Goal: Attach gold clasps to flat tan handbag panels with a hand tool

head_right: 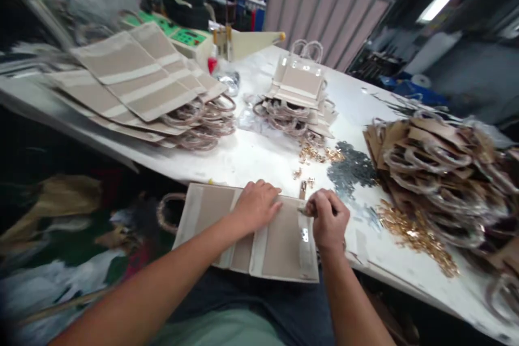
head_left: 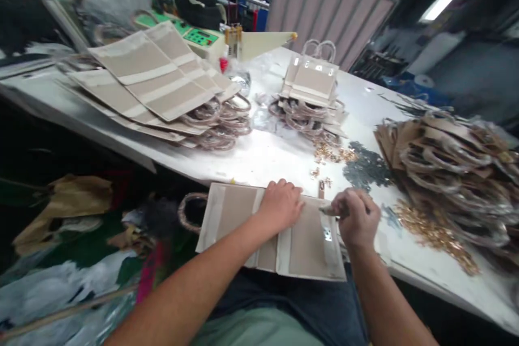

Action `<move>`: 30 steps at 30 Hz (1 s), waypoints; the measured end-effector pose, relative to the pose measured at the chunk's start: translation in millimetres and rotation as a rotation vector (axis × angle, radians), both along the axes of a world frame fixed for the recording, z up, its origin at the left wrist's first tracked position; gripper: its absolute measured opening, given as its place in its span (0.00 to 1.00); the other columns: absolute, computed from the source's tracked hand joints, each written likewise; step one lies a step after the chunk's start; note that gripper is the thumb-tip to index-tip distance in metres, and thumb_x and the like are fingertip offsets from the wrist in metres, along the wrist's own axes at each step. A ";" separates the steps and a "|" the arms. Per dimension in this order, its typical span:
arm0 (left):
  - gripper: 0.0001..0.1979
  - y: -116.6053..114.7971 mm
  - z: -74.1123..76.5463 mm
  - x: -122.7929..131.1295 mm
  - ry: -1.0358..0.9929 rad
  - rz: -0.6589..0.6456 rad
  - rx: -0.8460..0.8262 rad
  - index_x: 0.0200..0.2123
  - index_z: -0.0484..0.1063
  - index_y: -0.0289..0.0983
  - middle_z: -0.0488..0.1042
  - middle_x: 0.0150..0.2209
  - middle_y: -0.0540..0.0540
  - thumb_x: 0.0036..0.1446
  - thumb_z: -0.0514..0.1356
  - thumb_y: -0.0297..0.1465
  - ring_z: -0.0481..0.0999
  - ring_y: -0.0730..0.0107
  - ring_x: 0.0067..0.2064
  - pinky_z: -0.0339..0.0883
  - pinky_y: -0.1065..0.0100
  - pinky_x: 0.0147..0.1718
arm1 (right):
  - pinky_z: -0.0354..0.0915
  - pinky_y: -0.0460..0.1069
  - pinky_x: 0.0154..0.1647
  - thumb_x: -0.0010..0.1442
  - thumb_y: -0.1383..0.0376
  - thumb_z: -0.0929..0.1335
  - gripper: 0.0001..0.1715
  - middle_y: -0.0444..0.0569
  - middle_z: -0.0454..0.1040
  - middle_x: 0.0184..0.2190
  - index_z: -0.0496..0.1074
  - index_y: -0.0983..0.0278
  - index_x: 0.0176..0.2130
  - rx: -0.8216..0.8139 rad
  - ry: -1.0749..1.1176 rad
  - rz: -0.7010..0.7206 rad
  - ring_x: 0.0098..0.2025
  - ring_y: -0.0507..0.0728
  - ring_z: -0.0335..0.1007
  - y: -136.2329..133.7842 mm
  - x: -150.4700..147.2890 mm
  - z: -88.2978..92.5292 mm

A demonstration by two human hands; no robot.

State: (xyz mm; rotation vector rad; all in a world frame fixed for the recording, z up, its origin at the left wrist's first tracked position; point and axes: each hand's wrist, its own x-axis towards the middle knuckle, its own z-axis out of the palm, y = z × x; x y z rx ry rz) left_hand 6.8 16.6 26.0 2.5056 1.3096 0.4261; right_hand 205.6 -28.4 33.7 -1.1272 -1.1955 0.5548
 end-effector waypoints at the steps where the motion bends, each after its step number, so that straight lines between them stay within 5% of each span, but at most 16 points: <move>1: 0.16 7.1 1.0 7.2 0.033 -0.008 -0.036 0.53 0.78 0.39 0.78 0.51 0.40 0.69 0.59 0.41 0.73 0.51 0.57 0.68 0.54 0.56 | 0.60 0.48 0.21 0.70 0.56 0.71 0.23 0.40 0.64 0.21 0.68 0.62 0.26 0.001 0.019 -0.013 0.21 0.53 0.60 1.7 0.5 -1.7; 8: 0.20 29.5 10.7 47.3 0.139 0.030 -0.231 0.45 0.82 0.39 0.82 0.46 0.39 0.66 0.60 0.49 0.80 0.50 0.49 0.71 0.58 0.46 | 0.59 0.49 0.22 0.70 0.55 0.70 0.25 0.40 0.61 0.20 0.65 0.60 0.24 -0.017 0.054 0.030 0.21 0.54 0.60 9.3 -2.9 -7.4; 16: 0.20 46.6 8.4 58.9 0.183 0.027 -0.339 0.41 0.83 0.44 0.84 0.45 0.43 0.61 0.62 0.52 0.82 0.52 0.48 0.72 0.61 0.43 | 0.57 0.49 0.20 0.70 0.55 0.70 0.24 0.40 0.61 0.19 0.69 0.60 0.25 -0.016 0.063 0.063 0.19 0.54 0.60 15.1 3.3 3.3; 23: 0.25 56.5 6.7 65.3 0.231 -0.004 -0.406 0.48 0.81 0.38 0.82 0.48 0.36 0.61 0.61 0.51 0.82 0.47 0.51 0.74 0.58 0.46 | 0.56 0.51 0.26 0.73 0.59 0.68 0.27 0.43 0.65 0.20 0.67 0.61 0.22 -0.007 -0.279 0.303 0.22 0.54 0.60 13.5 -11.3 22.0; 30: 0.25 67.1 9.8 72.8 0.236 -0.062 -0.471 0.53 0.80 0.43 0.82 0.51 0.40 0.59 0.62 0.51 0.81 0.50 0.54 0.74 0.61 0.49 | 0.54 0.51 0.25 0.72 0.59 0.68 0.27 0.43 0.64 0.19 0.68 0.61 0.21 0.010 -0.329 0.292 0.22 0.54 0.58 19.4 0.3 6.8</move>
